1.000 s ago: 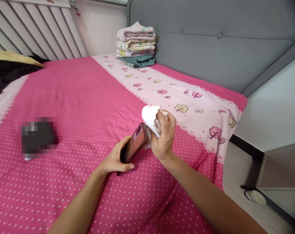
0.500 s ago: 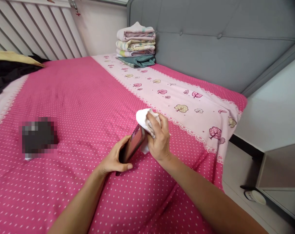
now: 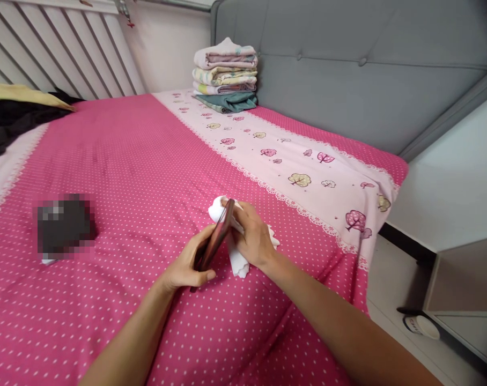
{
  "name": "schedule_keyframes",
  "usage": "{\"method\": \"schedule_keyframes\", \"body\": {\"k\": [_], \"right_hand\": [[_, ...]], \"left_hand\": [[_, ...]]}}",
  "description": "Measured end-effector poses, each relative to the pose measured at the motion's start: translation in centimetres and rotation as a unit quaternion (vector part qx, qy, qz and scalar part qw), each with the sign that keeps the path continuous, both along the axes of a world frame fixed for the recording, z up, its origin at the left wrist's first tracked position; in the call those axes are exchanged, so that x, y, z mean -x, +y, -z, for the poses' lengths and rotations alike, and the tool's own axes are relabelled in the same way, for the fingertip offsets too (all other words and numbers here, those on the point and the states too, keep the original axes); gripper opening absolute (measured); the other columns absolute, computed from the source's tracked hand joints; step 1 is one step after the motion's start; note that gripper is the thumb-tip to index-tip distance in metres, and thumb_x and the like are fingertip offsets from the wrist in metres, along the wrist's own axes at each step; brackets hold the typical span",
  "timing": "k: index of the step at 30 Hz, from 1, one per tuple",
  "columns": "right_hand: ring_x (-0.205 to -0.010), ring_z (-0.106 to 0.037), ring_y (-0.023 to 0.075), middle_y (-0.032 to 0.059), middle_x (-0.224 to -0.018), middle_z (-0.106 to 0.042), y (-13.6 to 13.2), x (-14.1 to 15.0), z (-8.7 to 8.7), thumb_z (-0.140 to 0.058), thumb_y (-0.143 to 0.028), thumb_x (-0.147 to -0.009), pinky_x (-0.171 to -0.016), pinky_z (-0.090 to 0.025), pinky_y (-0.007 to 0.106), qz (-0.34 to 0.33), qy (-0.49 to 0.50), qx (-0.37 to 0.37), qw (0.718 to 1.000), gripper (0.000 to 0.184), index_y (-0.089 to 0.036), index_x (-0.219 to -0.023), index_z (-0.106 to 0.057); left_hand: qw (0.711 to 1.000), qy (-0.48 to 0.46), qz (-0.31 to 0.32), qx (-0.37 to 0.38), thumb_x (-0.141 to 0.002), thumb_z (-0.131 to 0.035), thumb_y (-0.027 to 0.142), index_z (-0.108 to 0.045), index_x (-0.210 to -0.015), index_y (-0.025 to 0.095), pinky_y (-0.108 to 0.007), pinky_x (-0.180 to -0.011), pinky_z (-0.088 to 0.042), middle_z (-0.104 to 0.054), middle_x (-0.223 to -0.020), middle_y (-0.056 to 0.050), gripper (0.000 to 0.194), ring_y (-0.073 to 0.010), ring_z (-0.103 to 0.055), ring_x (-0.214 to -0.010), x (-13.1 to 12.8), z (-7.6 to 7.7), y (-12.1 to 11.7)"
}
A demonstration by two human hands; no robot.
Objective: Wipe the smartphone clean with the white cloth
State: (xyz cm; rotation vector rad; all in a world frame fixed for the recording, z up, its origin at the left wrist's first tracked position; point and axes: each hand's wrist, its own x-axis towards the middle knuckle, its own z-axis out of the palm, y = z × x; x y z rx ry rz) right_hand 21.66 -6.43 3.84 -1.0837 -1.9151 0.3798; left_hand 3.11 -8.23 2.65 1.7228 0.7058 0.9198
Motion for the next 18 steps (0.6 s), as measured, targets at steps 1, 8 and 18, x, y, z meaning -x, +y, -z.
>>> {"method": "schedule_keyframes", "body": {"k": [1,8,18], "right_hand": [[-0.108,-0.053,0.0225,0.0071,-0.122,-0.053,-0.02,0.07,0.02,-0.046,-0.011,-0.081,-0.084,-0.051,0.038,-0.003,-0.01,0.004,1.0,0.048,-0.025,-0.128,-0.047],[-0.106,-0.053,0.0218,0.007,-0.116,-0.055,0.0,0.07,-0.08,-0.044,-0.007,-0.08,-0.083,-0.05,0.037,-0.003,-0.032,0.024,0.999,0.046,-0.024,-0.122,-0.051],[-0.096,-0.057,0.0214,0.0067,-0.107,-0.057,-0.33,0.18,-0.18,-0.049,-0.011,-0.078,-0.078,-0.051,0.034,-0.004,-0.09,0.056,0.994,0.05,-0.024,-0.126,-0.05]], "left_hand": [[1.0,-0.018,-0.001,0.013,-0.062,-0.069,0.044,-0.045,-0.129,0.021,-0.048,-0.096,-0.037,-0.056,-0.113,-0.01,0.075,-0.0358,-0.049,-0.11,0.02,0.1,-0.05],[0.992,-0.068,0.018,0.1,-0.065,-0.068,0.044,-0.044,-0.125,0.022,-0.037,-0.079,-0.042,-0.054,-0.096,-0.006,0.069,-0.0248,-0.052,-0.09,-0.1,0.05,-0.19],[0.978,-0.154,-0.025,0.137,-0.067,-0.064,0.045,-0.038,-0.122,0.02,-0.036,-0.073,-0.039,-0.056,-0.089,-0.005,0.066,-0.0206,-0.05,-0.079,-0.8,-0.17,-0.42]]}}
